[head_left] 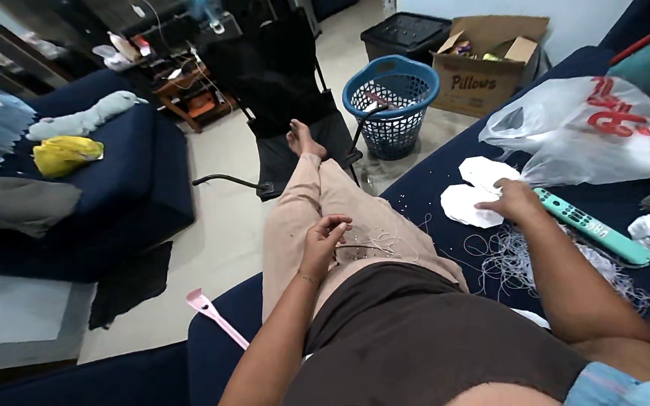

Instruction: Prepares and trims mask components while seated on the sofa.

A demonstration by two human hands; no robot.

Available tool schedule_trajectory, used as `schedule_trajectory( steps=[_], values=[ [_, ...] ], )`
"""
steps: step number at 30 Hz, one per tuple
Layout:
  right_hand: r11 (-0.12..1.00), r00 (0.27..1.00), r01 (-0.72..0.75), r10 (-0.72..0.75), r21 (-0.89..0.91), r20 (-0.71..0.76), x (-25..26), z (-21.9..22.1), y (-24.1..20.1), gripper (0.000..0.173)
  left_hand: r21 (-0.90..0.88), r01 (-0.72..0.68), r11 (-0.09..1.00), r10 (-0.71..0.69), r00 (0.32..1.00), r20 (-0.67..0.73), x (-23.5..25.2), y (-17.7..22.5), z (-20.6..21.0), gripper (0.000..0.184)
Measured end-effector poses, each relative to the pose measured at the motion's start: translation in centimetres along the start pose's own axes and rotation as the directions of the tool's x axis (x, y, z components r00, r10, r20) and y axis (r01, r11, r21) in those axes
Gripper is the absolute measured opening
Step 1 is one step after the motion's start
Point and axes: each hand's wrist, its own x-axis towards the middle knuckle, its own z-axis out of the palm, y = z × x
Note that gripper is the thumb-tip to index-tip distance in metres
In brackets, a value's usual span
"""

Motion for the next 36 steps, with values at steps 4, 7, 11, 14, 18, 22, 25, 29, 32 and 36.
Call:
schedule_trajectory(
  steps=[4,7,11,14,18,22,25,29,32,36],
  values=[
    [0.99,0.991,-0.027,0.045,-0.141,0.125,0.0,2.2,-2.1,0.094,0.027,-0.012,1.0,0.012,1.0,0.008,0.0,-0.1,-0.3,0.018],
    [0.985,0.994,-0.037,0.054,-0.171,0.095,-0.1,2.0,-2.5,0.093,0.037,-0.015,0.999,0.014,0.999,0.029,0.0,-0.4,-0.4,0.019],
    [0.986,0.998,-0.054,0.056,-0.161,0.012,0.1,1.0,-1.9,0.073,0.036,-0.016,0.999,0.015,0.999,0.034,0.1,-0.2,-0.5,0.019],
    [0.997,0.998,0.03,-0.033,-0.072,-0.05,0.2,-0.1,-1.2,0.044,0.049,-0.015,0.999,0.013,0.999,0.03,0.1,-0.2,-0.4,0.018],
    [0.95,0.981,0.19,-0.173,0.248,-0.089,-0.2,-1.9,-1.7,0.02,0.062,0.001,0.998,-0.003,1.0,0.03,0.3,-0.2,-0.1,0.016],
    [0.75,0.947,0.306,-0.306,0.586,-0.103,-2.1,-1.3,-6.2,0.011,0.099,0.038,0.994,-0.042,0.999,0.034,0.4,0.5,0.7,0.017],
    [0.656,0.884,0.393,-0.462,0.644,-0.07,-3.1,1.1,-10.0,0.011,0.102,0.055,0.993,-0.061,0.996,0.061,0.7,1.1,1.2,0.022],
    [0.605,0.797,0.47,-0.603,0.643,-0.015,-4.4,4.8,-14.3,0.013,0.133,0.087,0.987,-0.096,0.993,0.069,0.8,1.0,1.4,0.026],
    [0.551,0.758,0.5,-0.651,0.668,-0.03,-4.7,6.8,-16.3,0.022,0.148,0.094,0.984,-0.092,0.995,-0.022,1.2,0.6,1.2,0.017],
    [0.497,0.724,0.535,-0.686,0.683,-0.068,-4.8,8.4,-17.0,0.034,0.126,0.143,0.982,-0.137,0.989,-0.054,1.4,0.4,1.1,0.015]
  ],
)
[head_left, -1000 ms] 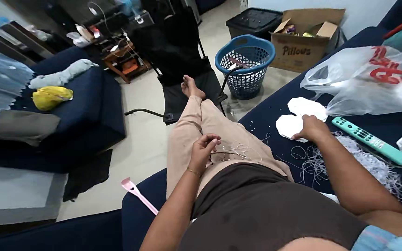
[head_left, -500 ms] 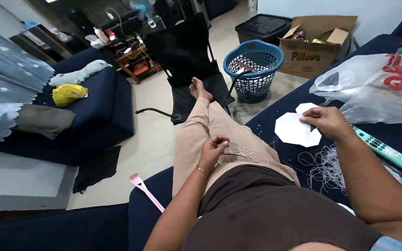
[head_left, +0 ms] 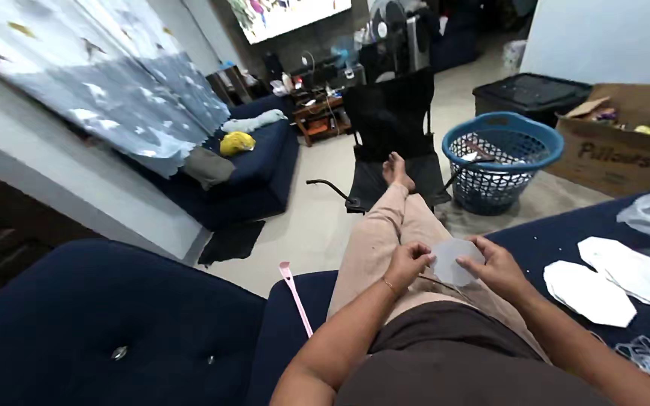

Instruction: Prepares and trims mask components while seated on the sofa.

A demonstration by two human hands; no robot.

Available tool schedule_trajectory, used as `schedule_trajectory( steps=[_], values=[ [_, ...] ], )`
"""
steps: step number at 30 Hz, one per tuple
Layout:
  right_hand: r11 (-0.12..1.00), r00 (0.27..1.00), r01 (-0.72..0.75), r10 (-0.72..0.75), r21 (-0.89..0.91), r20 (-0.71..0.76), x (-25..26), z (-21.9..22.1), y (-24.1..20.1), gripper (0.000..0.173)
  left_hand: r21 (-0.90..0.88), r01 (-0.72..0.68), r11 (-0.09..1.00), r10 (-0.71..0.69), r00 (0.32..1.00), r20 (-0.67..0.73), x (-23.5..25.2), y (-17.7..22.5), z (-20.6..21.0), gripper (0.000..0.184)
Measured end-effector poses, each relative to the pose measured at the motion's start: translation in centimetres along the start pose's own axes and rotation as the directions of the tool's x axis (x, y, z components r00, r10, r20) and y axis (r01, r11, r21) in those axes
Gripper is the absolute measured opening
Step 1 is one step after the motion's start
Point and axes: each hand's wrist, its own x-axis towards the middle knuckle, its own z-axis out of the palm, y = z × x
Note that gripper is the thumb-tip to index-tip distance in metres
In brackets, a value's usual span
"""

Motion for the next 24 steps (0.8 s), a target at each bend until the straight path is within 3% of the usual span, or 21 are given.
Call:
schedule_trajectory(
  steps=[4,10,24],
  values=[
    [0.997,0.998,0.022,-0.026,-0.069,-0.059,-0.2,0.2,0.3,0.026,-0.089,0.073,0.993,-0.067,0.995,0.068,0.0,-0.4,0.2,0.012],
    [0.986,0.985,0.074,-0.096,-0.15,-0.142,-0.6,1.0,0.7,0.024,-0.129,0.068,0.989,-0.053,0.992,0.112,0.1,-0.7,0.3,0.01],
    [0.919,0.964,0.194,-0.243,-0.343,-0.107,-0.9,1.9,1.7,0.021,0.352,0.013,0.936,-0.057,0.992,0.115,0.4,-0.6,0.1,0.017]
  ],
)
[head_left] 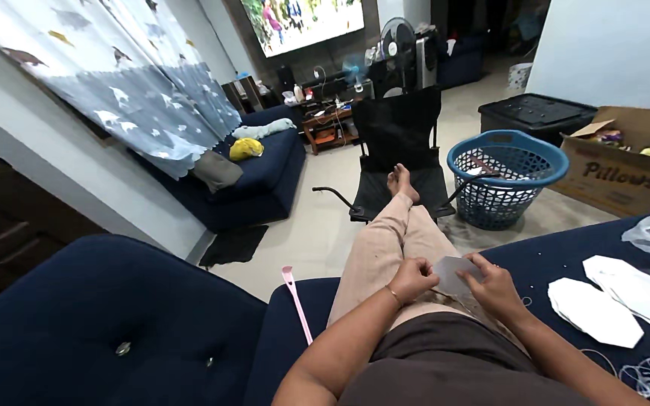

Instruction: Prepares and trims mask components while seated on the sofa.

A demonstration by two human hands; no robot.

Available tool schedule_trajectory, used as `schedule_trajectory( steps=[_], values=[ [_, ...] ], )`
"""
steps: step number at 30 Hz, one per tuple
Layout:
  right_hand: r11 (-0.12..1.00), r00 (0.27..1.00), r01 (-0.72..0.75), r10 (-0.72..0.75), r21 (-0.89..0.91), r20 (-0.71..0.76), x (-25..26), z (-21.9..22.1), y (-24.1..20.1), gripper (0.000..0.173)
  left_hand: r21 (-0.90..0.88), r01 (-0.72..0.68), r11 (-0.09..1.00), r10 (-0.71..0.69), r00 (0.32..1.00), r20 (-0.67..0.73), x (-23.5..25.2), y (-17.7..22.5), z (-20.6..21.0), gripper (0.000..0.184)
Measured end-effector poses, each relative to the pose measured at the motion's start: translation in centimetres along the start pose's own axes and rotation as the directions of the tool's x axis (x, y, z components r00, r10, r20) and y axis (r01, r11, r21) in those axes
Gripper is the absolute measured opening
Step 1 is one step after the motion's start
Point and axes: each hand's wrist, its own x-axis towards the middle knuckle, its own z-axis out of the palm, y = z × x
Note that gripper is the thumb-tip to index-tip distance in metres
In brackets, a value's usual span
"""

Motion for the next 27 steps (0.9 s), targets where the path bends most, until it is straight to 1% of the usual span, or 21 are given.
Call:
schedule_trajectory(
  steps=[2,4,7,9,11,13,15,17,18,19,22,23,24,25,27],
  values=[
    [1.0,1.0,0.023,-0.023,0.006,0.01,0.0,0.0,0.2,0.021,0.082,0.01,0.997,-0.009,1.0,-0.011,0.0,0.1,0.1,0.02],
    [0.999,0.999,0.032,-0.032,0.002,0.0,0.0,0.0,0.1,0.021,0.128,0.018,0.992,-0.015,1.0,-0.021,0.0,0.0,0.1,0.021],
    [0.999,1.0,-0.017,0.017,0.033,-0.003,0.1,-0.4,-0.4,0.021,0.116,0.011,0.993,-0.009,1.0,-0.023,-0.3,0.5,0.0,0.021],
    [0.992,0.996,-0.092,0.09,0.091,0.019,0.4,-1.0,-0.9,0.025,0.064,0.012,0.998,-0.012,1.0,-0.008,-0.6,1.0,-0.4,0.022],
    [0.964,0.981,-0.192,0.186,0.185,0.047,0.7,-1.6,-1.1,0.03,-0.029,0.036,0.999,-0.036,0.999,-0.018,-1.0,1.4,-0.5,0.022],
    [0.928,0.969,-0.248,0.242,0.277,0.055,1.1,-1.9,-0.9,0.031,-0.151,0.087,0.985,-0.096,0.994,-0.055,-1.1,1.7,-0.7,0.022],
    [0.902,0.963,-0.268,0.264,0.339,0.06,1.2,-2.0,-0.6,0.029,-0.22,0.084,0.972,-0.114,0.985,-0.131,-1.0,1.5,-0.8,0.024],
    [0.898,0.963,-0.269,0.257,0.347,0.082,1.4,-2.0,-0.6,0.029,-0.207,0.006,0.978,-0.053,0.973,-0.225,-0.8,1.1,-0.8,0.028],
    [0.904,0.965,-0.262,0.242,0.337,0.102,1.4,-1.8,-0.7,0.029,-0.196,-0.032,0.98,-0.018,0.969,-0.247,-0.8,1.1,-0.8,0.029],
    [0.915,0.968,-0.246,0.214,0.321,0.131,1.4,-1.6,-0.7,0.029,-0.19,-0.068,0.979,0.021,0.97,-0.241,-0.9,1.1,-0.7,0.031],
    [0.951,0.971,-0.148,0.088,0.271,0.222,1.1,-0.7,-1.1,0.026,-0.167,-0.181,0.969,0.155,0.976,-0.154,-0.8,0.6,0.1,0.045],
    [0.956,0.968,-0.132,0.067,0.264,0.243,1.1,-0.3,-1.3,0.025,-0.167,-0.207,0.964,0.188,0.974,-0.126,-0.8,0.5,0.3,0.043],
    [0.954,0.965,-0.137,0.068,0.266,0.254,1.0,0.0,-1.5,0.025,-0.17,-0.216,0.962,0.199,0.974,-0.108,-0.8,0.6,0.3,0.036],
    [0.946,0.962,-0.163,0.089,0.281,0.258,1.0,0.1,-1.6,0.026,-0.172,-0.203,0.964,0.187,0.977,-0.102,-0.8,0.7,0.2,0.03],
    [0.908,0.951,-0.246,0.159,0.338,0.264,1.1,0.1,-1.5,0.028,-0.204,-0.138,0.969,0.114,0.985,-0.126,-0.9,0.9,-0.1,0.025]
  ],
)
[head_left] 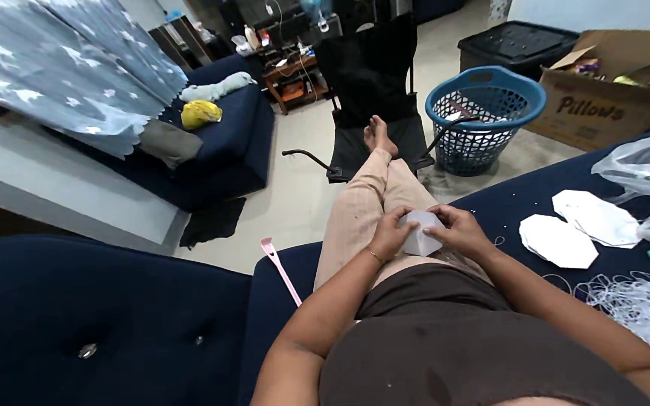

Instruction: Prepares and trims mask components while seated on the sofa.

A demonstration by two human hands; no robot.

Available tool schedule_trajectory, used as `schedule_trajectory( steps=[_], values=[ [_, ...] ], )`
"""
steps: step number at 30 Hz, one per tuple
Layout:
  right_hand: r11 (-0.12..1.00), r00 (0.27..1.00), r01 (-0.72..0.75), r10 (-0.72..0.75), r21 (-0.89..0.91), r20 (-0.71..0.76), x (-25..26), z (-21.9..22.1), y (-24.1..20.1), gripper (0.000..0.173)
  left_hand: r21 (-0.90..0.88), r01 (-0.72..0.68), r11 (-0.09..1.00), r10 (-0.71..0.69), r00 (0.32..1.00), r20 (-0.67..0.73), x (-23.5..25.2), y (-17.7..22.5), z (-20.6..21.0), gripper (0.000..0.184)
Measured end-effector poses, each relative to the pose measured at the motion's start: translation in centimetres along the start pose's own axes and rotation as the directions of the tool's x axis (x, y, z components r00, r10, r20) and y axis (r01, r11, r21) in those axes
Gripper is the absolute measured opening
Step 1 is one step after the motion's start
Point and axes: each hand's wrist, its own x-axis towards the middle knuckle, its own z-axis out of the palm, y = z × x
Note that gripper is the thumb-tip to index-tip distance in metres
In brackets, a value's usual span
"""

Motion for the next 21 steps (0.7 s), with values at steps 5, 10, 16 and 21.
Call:
schedule_trajectory(
  steps=[5,10,16,21],
  values=[
    [0.982,0.994,-0.091,0.1,0.167,-0.047,-0.04,-0.71,0.57,0.02,-0.059,0.081,0.995,-0.085,0.993,-0.077,0.27,-0.47,-0.19,0.025],
    [0.977,0.993,-0.102,0.113,0.188,-0.046,-0.07,-0.53,0.36,0.013,-0.059,0.078,0.995,-0.082,0.994,-0.076,0.32,-0.48,-0.01,0.024],
    [0.979,0.997,-0.075,0.08,0.188,-0.017,-0.3,-0.21,0.39,0.007,-0.063,0.103,0.993,-0.105,0.994,-0.027,0.4,-0.69,-0.05,0.024],
    [0.991,0.996,-0.079,0.083,0.107,-0.033,-0.3,-0.25,0.44,0.01,-0.032,0.107,0.994,-0.106,0.994,0.04,0.41,-0.55,-0.05,0.025]
  ],
)
